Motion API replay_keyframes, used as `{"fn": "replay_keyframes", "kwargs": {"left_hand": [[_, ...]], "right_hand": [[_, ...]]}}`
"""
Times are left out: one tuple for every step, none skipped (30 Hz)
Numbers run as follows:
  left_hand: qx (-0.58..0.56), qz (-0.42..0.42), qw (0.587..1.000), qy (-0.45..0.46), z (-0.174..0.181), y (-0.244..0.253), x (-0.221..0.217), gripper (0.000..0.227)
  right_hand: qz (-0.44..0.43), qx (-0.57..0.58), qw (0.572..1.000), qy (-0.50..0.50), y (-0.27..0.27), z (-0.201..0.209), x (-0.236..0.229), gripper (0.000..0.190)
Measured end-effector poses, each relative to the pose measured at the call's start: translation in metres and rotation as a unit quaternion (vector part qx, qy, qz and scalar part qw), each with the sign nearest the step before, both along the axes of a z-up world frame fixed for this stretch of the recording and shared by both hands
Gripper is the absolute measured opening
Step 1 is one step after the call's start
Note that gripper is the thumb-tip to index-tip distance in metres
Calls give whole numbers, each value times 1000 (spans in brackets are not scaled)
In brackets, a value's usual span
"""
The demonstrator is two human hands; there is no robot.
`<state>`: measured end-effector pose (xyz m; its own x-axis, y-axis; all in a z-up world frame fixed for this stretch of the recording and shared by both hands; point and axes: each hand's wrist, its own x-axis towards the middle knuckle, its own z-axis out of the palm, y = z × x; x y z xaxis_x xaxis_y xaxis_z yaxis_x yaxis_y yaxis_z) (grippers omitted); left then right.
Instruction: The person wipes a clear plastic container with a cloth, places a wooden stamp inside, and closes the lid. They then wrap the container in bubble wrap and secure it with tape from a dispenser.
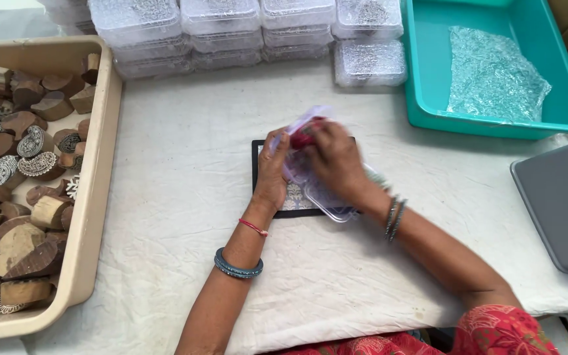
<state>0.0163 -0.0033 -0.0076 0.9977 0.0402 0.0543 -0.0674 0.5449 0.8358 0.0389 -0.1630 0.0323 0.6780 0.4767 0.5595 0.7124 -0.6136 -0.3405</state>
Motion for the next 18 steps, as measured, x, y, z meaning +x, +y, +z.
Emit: {"fn": "replay_keyframes", "kwargs": {"left_hand": [[-2,1,1000,0,5,2,-1,57],[-44,-7,999,13,10,6,-2,60],[-85,-14,996,26,15,9,-3,62],[-86,-11,996,27,13,10,-5,62],[-95,-21,995,24,11,11,-7,66],[-103,-35,994,17,11,11,-6,69],[-103,-36,994,14,11,10,-5,69],[-94,-21,995,15,9,7,-5,71],[-84,-6,996,16,6,3,-4,73],[-86,-9,996,15,3,0,-2,73],[-50,22,999,5,0,-3,0,71],[-14,55,998,-6,-3,-4,2,69],[-17,56,998,-7,-2,-3,4,69],[-30,58,998,-19,-4,-1,0,66],[-44,61,997,-31,-6,1,-5,63],[-42,63,997,-33,-1,4,-4,63],[-57,48,997,-20,4,8,-3,61],[-74,32,997,-6,8,9,-3,60]], "right_hand": [[1,-2,1000,0,8,0,-10,34],[54,34,998,-13,18,-1,-21,34],[106,71,992,-25,27,-1,-32,34],[109,70,991,-23,26,-1,-30,34],[111,42,992,-30,24,0,-30,36],[110,14,993,-40,21,2,-26,38],[110,13,993,-43,17,8,-17,38],[68,-19,997,-44,11,12,-10,38],[26,-51,997,-44,4,16,-2,37],[23,-53,997,-45,4,14,-4,37],[-20,-56,997,-43,5,13,-5,39],[-61,-59,996,-41,7,11,-6,40],[-60,-61,995,-43,11,8,-3,40],[-42,-40,998,-19,14,2,-7,42],[-23,-18,1000,5,17,-4,-11,43],[-21,-17,1000,3,22,-4,-14,43],[30,-2,1000,9,27,-3,-18,44],[80,9,997,16,30,-3,-23,44]]}}
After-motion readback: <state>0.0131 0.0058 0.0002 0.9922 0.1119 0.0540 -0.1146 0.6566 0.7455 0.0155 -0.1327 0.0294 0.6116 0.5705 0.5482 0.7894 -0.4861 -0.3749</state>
